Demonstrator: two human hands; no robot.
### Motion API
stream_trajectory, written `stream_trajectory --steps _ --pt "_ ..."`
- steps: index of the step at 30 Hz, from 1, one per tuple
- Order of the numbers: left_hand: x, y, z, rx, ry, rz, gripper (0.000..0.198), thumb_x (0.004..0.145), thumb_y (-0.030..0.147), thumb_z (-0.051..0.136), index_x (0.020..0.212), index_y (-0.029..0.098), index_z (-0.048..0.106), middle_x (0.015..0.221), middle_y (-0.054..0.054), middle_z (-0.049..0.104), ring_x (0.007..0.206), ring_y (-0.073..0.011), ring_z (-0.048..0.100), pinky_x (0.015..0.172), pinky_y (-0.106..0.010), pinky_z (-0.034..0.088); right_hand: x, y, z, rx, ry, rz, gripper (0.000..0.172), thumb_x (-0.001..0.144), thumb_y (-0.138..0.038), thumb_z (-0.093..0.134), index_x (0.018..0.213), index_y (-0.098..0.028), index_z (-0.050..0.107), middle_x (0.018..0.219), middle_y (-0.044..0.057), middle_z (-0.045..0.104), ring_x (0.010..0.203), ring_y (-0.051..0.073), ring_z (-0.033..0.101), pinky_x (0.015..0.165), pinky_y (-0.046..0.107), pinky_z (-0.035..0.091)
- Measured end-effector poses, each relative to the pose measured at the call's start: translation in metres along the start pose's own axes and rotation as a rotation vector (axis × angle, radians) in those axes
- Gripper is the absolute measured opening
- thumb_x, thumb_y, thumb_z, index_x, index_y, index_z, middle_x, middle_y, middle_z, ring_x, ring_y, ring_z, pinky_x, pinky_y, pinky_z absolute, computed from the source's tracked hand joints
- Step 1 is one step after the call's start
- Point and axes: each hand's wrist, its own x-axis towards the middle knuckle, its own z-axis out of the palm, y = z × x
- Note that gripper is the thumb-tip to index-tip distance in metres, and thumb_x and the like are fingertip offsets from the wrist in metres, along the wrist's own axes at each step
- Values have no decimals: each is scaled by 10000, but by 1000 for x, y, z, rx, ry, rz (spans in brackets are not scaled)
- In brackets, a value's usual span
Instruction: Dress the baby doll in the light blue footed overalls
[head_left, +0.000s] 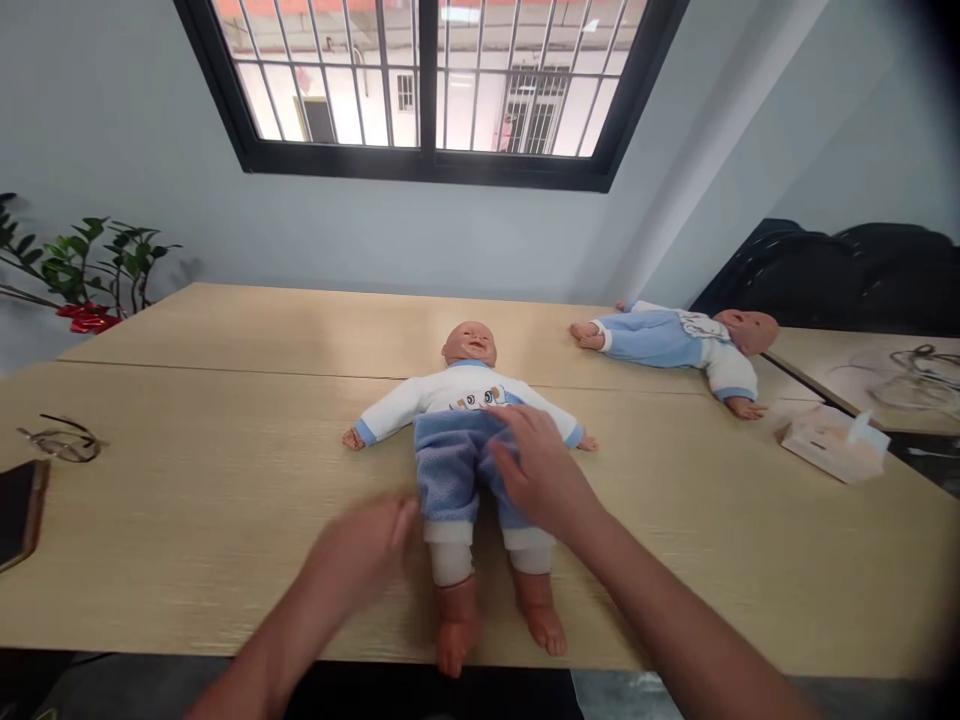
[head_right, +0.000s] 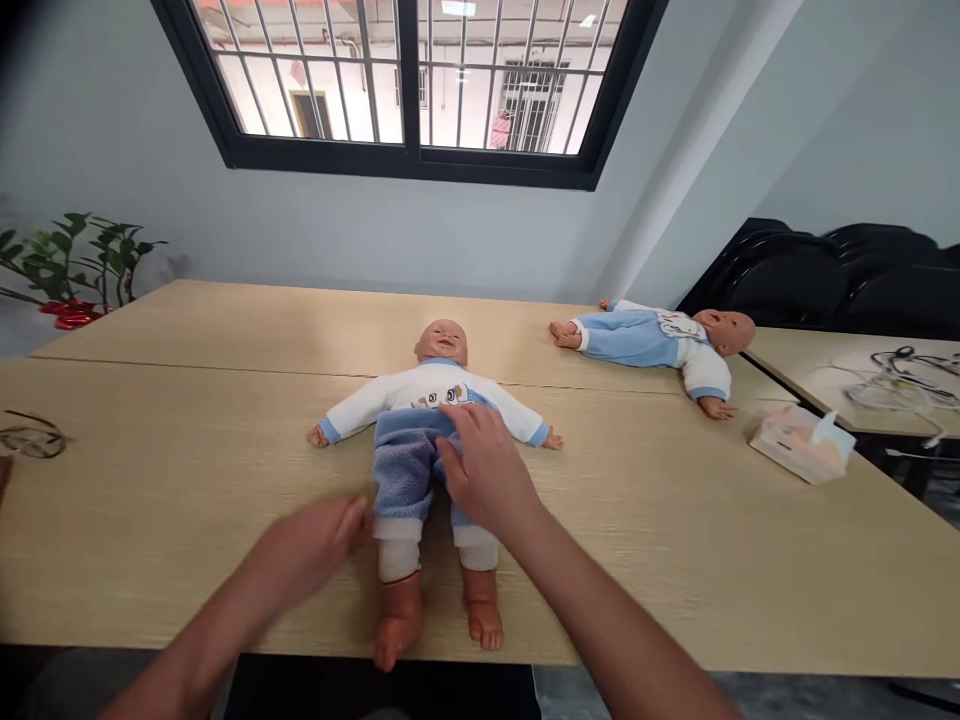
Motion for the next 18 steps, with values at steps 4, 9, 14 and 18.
stream_trajectory --steps 4,9,14,18 --pt "90 -17 -27 -67 414 167 308 1043 364 372 1043 221 645 1089 -116 716 1045 -298 667 902 -418 482 89 -6 13 -258 -356 -169 450 955 -260 641 1384 -147 572 1334 165 633 1231 314 582 1051 454 480" --pt "143 -26 -25 -231 256 525 224 967 363 600 1128 214 643 1111 -86 693 1031 -249 652 935 -396 515 112 -14 24 -502 -496 -119 302 902 -247 694 1177 -140 631 1205 166 673 1068 307 659 806 366 540" --pt "138 -36 -13 -267 192 524 353 921 377 701 1224 215 618 1109 -69 656 973 -228 623 876 -375 521 91 -17 18 -572 -415 3 210 969 -157 550 1175 -168 587 1122 138 706 945 264 704 614 308 481" --pt "138 -39 -8 -320 132 392 371 914 427 707 1194 203 613 919 -14 629 751 -183 568 689 -326 493 89 -13 15 -541 -483 -47 143 994 -123 498 1022 -179 627 880 97 726 858 255 708 664 328 476"
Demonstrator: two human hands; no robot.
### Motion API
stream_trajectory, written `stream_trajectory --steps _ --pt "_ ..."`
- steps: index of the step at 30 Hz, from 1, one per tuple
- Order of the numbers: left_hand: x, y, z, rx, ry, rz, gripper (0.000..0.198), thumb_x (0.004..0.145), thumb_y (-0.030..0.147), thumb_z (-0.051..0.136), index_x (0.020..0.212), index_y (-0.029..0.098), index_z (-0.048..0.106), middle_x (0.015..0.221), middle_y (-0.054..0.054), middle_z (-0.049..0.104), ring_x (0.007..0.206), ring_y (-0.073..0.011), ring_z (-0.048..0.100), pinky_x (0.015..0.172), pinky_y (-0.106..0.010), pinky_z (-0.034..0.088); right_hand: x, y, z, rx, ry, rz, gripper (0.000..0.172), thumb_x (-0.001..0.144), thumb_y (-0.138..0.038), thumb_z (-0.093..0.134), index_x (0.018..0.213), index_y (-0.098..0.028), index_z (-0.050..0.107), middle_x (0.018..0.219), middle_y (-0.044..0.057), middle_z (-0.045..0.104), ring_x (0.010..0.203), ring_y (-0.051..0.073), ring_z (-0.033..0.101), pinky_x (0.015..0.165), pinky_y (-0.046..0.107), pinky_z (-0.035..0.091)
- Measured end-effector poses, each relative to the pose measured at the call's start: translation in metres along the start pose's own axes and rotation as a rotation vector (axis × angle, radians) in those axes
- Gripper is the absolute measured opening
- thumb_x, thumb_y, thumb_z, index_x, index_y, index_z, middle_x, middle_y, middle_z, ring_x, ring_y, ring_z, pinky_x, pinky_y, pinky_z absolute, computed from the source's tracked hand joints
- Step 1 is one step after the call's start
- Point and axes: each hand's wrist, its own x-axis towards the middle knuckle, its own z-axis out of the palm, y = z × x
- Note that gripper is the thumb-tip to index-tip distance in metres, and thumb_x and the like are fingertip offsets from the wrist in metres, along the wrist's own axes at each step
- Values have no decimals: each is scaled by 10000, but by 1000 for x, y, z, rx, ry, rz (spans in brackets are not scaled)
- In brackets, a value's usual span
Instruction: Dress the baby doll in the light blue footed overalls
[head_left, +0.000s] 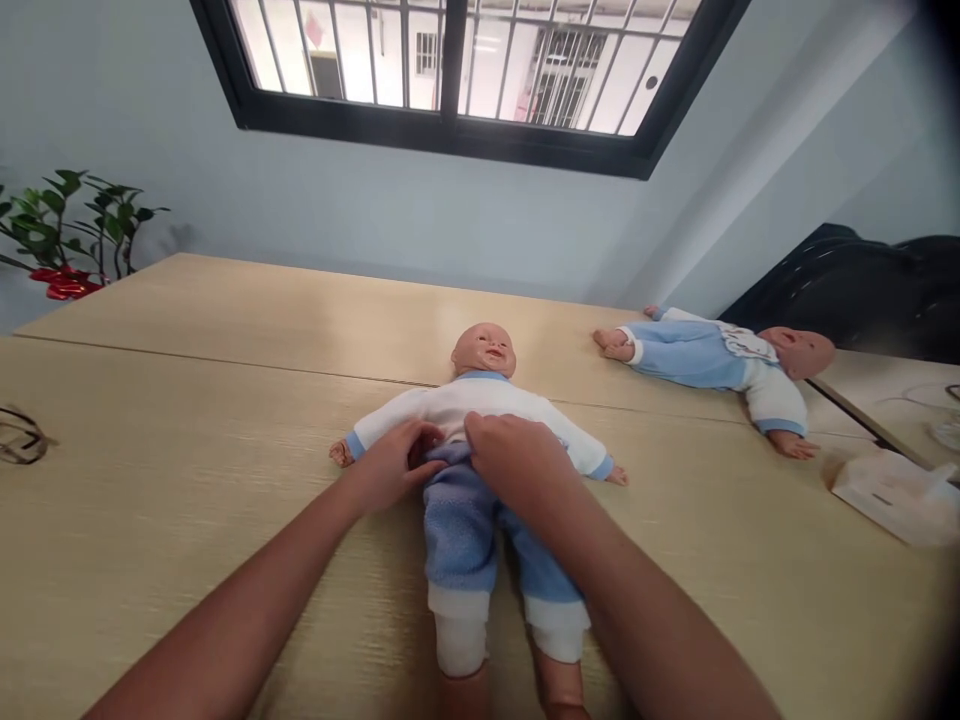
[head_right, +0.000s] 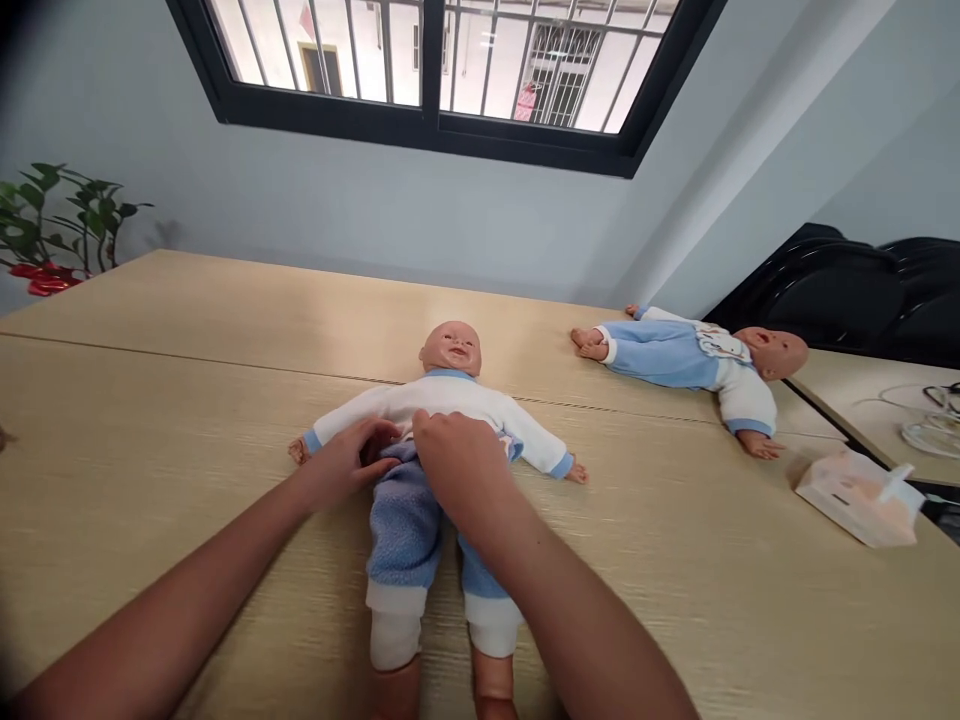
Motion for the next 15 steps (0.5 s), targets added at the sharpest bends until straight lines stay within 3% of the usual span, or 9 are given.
stream_trajectory --steps 4,6,9,12,15 --pt "0 -1 0 68 78 104 189 935 363 666 1031 213 601 969 -37 627 849 -206 581 762 -351 497 -2 4 -6 53 67 -158 113 996 -160 554 935 -180 648 1020 113 699 1003 277 658 812 370 487" --pt "-2 -1 -1 81 158 192 101 929 262 632 994 223 565 1063 -60 639 992 -229 598 872 -379 501 -5 5 -8 131 68 -114 132 1006 -303 613 990 -177 649 1126 118 678 973 269 653 788 371 486" --pt "-5 -1 1 49 214 236 157 880 130 582 974 238 516 1085 -49 653 1052 -219 613 944 -383 490 -8 9 -6 216 14 -4 308 977 -403 676 1158 -160 618 1158 125 683 921 263 664 737 360 470" --pt "-7 0 5 31 222 164 170 854 135 597 947 241 502 996 -21 642 946 -202 618 877 -360 495 -4 13 -1 232 -21 -106 161 966 -268 668 1088 -166 646 1021 99 714 987 276 647 829 370 458" --pt "-6 2 5 10 202 52 186 873 241 666 1011 236 542 991 -19 638 902 -203 605 806 -343 497 4 17 2 266 95 -224 90 926 -129 617 988 -180 658 1030 87 689 1001 256 603 882 366 437"
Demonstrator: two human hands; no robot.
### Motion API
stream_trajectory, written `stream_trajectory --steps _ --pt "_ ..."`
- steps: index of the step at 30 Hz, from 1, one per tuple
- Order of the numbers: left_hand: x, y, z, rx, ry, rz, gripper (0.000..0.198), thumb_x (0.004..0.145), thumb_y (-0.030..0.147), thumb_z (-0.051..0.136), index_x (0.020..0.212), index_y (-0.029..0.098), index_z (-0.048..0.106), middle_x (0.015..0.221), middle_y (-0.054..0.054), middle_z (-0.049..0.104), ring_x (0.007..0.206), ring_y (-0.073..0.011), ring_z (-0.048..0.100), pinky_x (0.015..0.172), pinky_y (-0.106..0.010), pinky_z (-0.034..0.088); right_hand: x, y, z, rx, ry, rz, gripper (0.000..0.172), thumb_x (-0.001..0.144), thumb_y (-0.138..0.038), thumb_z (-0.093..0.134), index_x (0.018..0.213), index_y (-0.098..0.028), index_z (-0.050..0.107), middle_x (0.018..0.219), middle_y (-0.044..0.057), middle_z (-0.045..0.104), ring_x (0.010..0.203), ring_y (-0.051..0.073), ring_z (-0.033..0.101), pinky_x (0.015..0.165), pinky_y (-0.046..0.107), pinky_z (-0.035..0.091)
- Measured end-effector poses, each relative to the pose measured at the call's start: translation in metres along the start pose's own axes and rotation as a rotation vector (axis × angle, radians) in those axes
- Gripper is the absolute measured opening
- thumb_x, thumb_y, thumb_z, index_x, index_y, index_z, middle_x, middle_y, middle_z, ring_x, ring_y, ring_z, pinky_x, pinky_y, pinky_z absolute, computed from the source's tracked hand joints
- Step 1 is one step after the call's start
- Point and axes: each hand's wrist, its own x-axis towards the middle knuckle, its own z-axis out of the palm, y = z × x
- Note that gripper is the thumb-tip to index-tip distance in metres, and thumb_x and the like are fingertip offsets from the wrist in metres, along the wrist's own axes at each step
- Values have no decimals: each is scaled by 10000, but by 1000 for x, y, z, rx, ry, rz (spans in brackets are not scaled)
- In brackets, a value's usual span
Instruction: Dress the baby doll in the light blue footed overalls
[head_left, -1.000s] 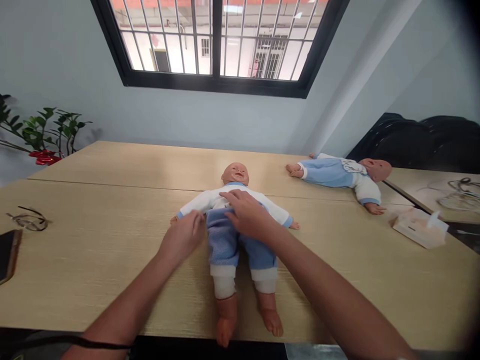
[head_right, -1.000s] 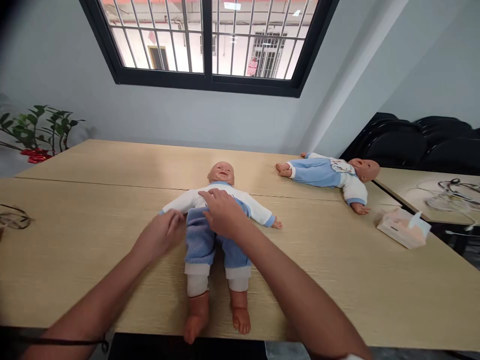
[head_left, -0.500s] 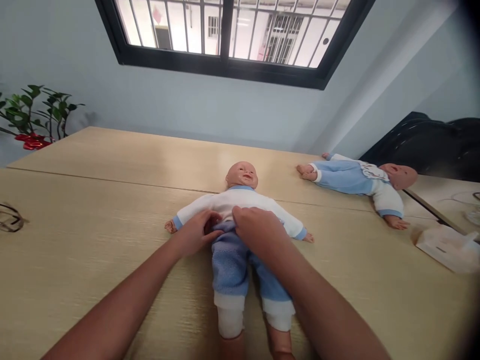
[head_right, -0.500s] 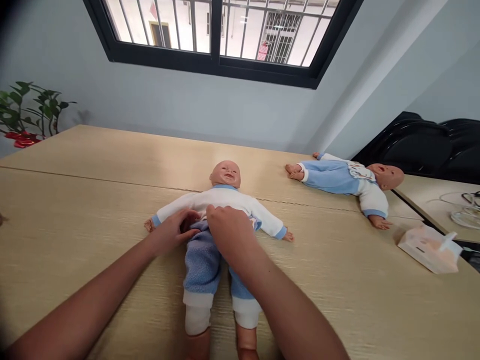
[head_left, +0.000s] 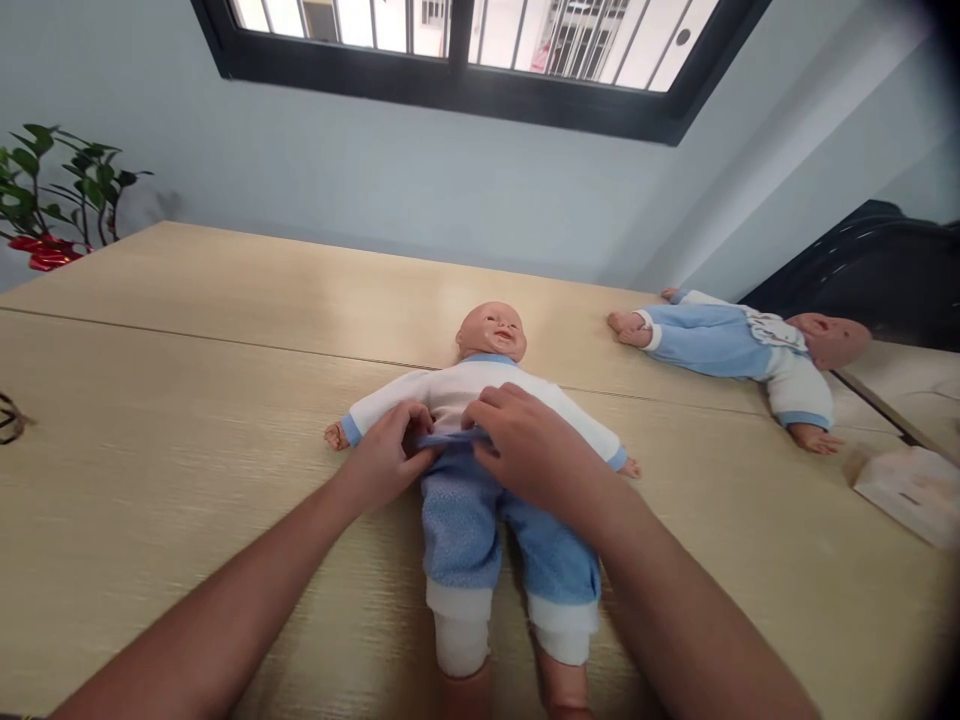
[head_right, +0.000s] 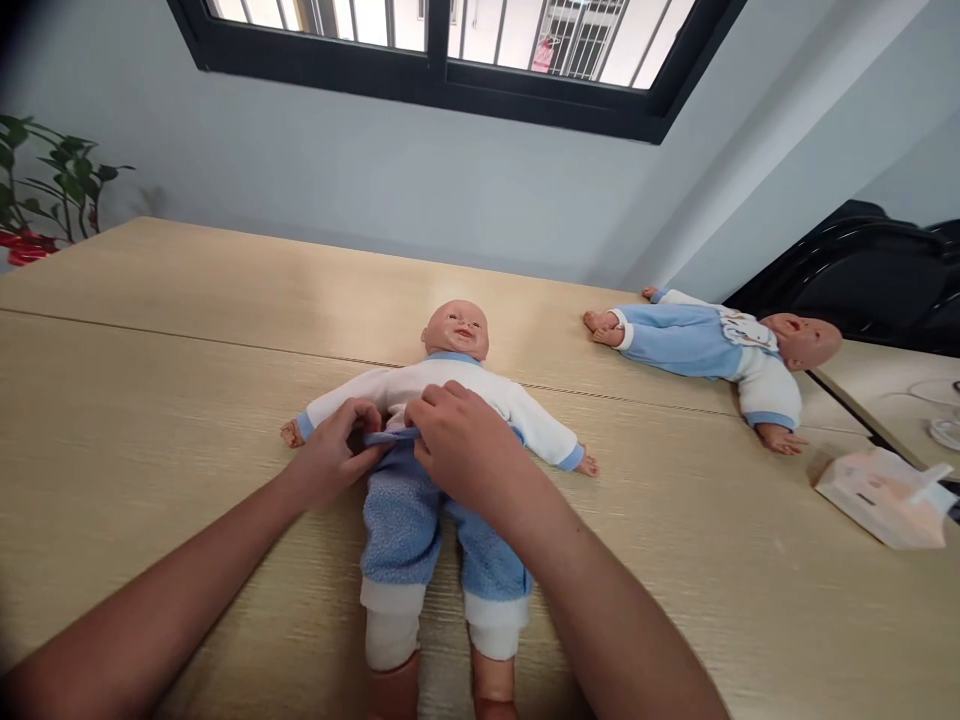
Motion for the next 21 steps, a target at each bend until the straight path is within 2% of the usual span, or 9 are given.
stream_trajectory --steps 4,6,9,12,15,18,21 --pt "2 4 -4 -64 -58 55 225 889 336 715 1047 232 595 1089 -54 652 1044 -235 599 949 -395 492 8 6 3 28 163 -15 163 902 -71 549 975 -193 629 1072 78 650 933 218 567 806 326 412" --pt "3 5 -4 -223 -56 42 180 924 343 681 964 226 551 1145 -74 660 1100 -233 611 988 -399 494 10 8 5 38 159 33 151 900 -75 535 942 -198 612 1038 67 659 875 205 561 752 315 385" --pt "3 2 -1 -418 -65 -59 228 960 363 639 878 225 476 1147 -81 682 1078 -212 638 939 -362 520 8 8 6 76 118 139 112 896 -127 560 960 -205 607 972 48 684 829 203 571 723 314 367" --pt "5 0 5 -387 -43 -99 216 892 346 707 957 218 545 1026 -49 673 949 -192 631 857 -332 524 5 5 4 197 94 126 152 898 -190 591 1046 -213 619 1014 41 707 902 212 609 779 313 408" --pt "6 1 11 -300 22 -94 245 859 296 706 1065 214 600 903 -12 633 820 -171 600 750 -300 503 5 1 0 342 103 84 225 880 -143 566 1078 -217 643 1065 36 716 934 196 624 813 305 438" --pt "4 4 14 -209 33 -57 328 850 305 732 1149 220 630 802 24 585 716 -153 551 677 -283 469 10 0 2 443 222 167 246 868 -118 551 1073 -206 657 943 20 699 799 170 598 748 294 444" --pt "5 7 15 -222 17 -35 429 911 413 699 1286 220 622 874 0 604 746 -163 553 704 -298 474 16 2 8 550 352 222 219 896 -170 573 1098 -201 653 874 3 653 738 157 568 713 287 452"
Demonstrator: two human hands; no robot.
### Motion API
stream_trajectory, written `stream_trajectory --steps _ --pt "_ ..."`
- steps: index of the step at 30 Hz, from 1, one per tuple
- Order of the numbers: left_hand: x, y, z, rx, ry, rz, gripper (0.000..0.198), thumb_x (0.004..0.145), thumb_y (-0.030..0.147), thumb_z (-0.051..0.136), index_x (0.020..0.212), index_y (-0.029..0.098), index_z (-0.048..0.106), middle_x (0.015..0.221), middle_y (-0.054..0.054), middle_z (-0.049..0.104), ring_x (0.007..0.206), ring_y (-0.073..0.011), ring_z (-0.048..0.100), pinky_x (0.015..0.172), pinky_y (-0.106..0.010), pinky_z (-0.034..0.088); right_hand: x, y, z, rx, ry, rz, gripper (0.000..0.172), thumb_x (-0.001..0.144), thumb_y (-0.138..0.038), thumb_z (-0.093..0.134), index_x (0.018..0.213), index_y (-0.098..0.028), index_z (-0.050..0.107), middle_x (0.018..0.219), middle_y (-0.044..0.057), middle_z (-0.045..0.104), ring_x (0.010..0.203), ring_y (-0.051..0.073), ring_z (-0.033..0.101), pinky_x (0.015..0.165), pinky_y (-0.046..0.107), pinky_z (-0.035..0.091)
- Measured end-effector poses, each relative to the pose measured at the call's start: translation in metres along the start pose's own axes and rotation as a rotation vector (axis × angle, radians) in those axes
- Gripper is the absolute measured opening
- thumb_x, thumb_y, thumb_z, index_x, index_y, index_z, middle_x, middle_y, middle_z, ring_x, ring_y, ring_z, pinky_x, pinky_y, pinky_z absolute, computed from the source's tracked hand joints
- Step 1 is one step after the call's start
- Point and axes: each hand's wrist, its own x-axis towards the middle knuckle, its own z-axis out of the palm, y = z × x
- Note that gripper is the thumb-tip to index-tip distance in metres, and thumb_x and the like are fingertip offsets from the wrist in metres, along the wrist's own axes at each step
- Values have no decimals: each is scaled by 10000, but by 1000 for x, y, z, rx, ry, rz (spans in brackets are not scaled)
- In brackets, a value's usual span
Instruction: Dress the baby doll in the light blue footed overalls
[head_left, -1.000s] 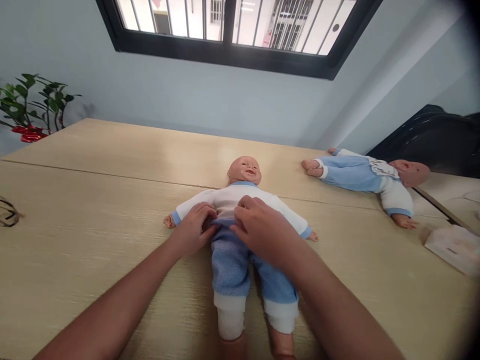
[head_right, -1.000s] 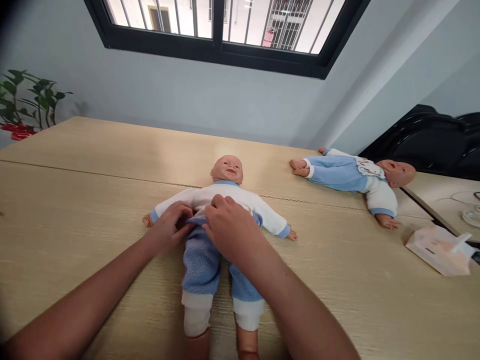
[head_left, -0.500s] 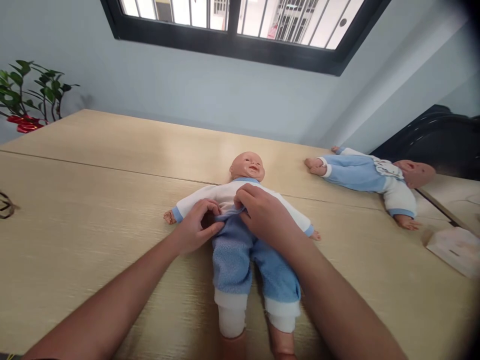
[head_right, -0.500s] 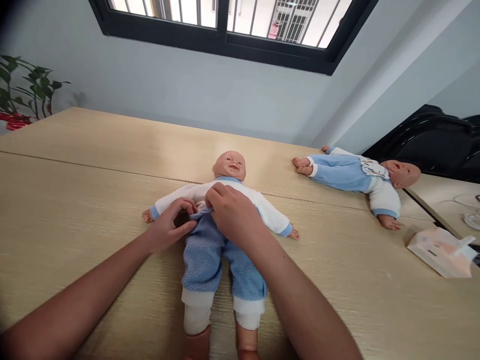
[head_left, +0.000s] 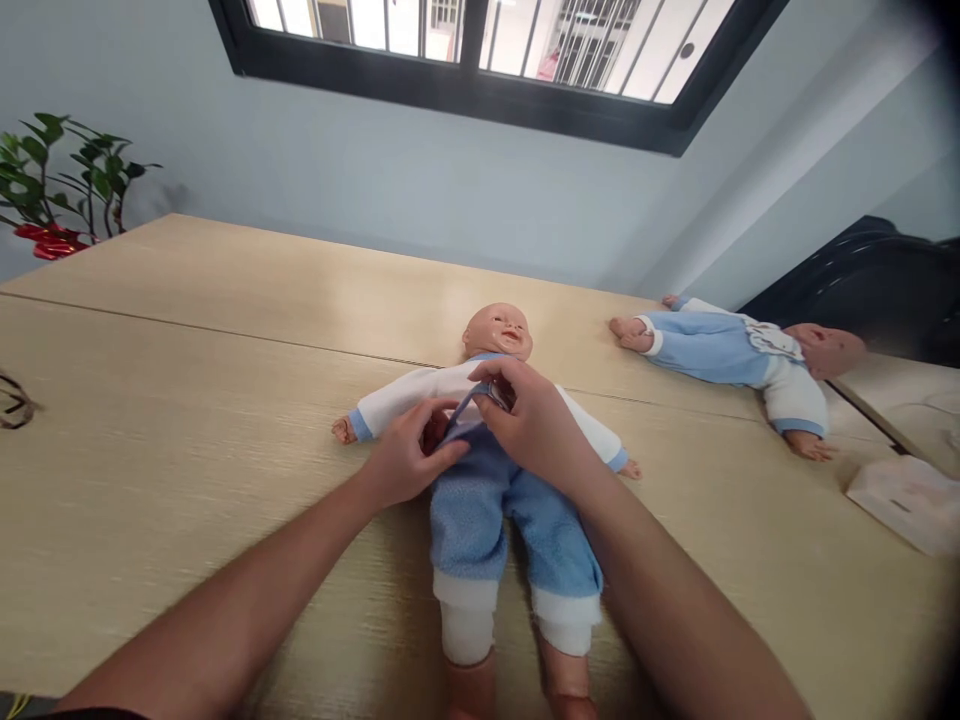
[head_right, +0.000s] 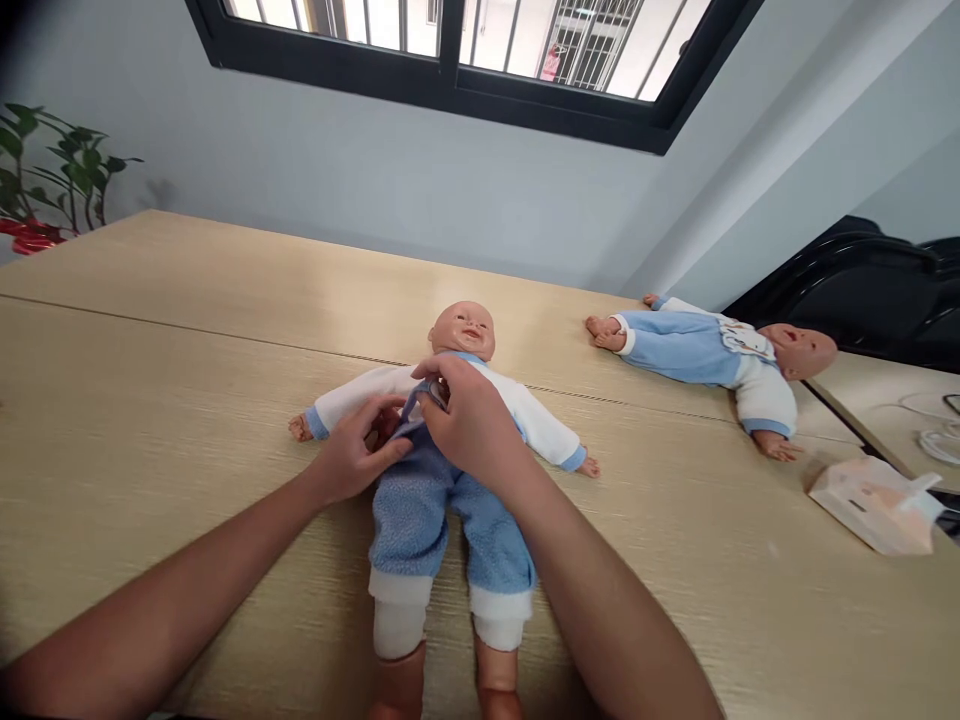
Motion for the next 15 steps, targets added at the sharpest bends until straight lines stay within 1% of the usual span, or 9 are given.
stream_trajectory --steps 2,4,6,8,9,11,13,15 --pt "3 0 0 -36 12 -7 374 970 453 614 1245 203 655 942 -34 609 824 -183 566 757 -317 477 2 3 3 63 7 3 229 906 -200 580 1124 -207 650 843 -9 619 732 156 557 688 277 451" --pt "8 -1 0 -94 19 -20 293 967 445 614 1098 190 673 979 -50 605 891 -195 568 802 -325 474 2 6 3 93 1 -6 253 903 -205 580 1147 -210 647 850 -8 608 742 156 555 675 271 448" --pt "12 -4 0 -212 21 -45 245 921 428 668 974 197 610 1008 -49 614 928 -194 572 828 -321 479 2 8 1 84 3 -30 290 886 -183 573 1165 -208 645 912 9 631 771 159 566 689 272 453" --pt "15 -6 0 -350 40 -84 258 910 428 669 917 210 532 1009 -41 627 922 -183 580 828 -312 489 2 8 -3 42 -13 -55 341 860 -144 559 1184 -210 645 980 25 655 760 154 564 693 276 456" --pt "16 -7 -1 -399 51 -101 262 912 428 665 915 213 515 999 -36 630 917 -177 585 829 -309 494 1 8 -5 16 -26 -68 366 846 -125 553 1190 -211 644 1003 29 664 741 151 559 691 278 457" --pt "17 -9 -2 -431 38 -123 263 898 411 694 977 209 544 985 -31 629 916 -170 594 832 -304 500 1 9 -8 -34 -45 -95 402 826 -99 543 1197 -217 643 1033 33 676 714 150 552 693 286 464" --pt "15 -9 -3 -409 -50 -154 345 858 384 754 1096 201 584 1024 -40 636 896 -164 601 795 -294 513 2 10 -7 -81 -23 -136 419 820 -82 532 1198 -224 640 1058 42 682 762 171 579 740 307 484" --pt "12 -8 -5 -382 -159 -205 438 817 373 804 1162 200 598 1087 -52 643 830 -144 606 701 -267 520 4 12 -5 -145 47 -176 414 829 -70 508 1187 -232 639 1085 58 684 907 215 617 842 349 501"
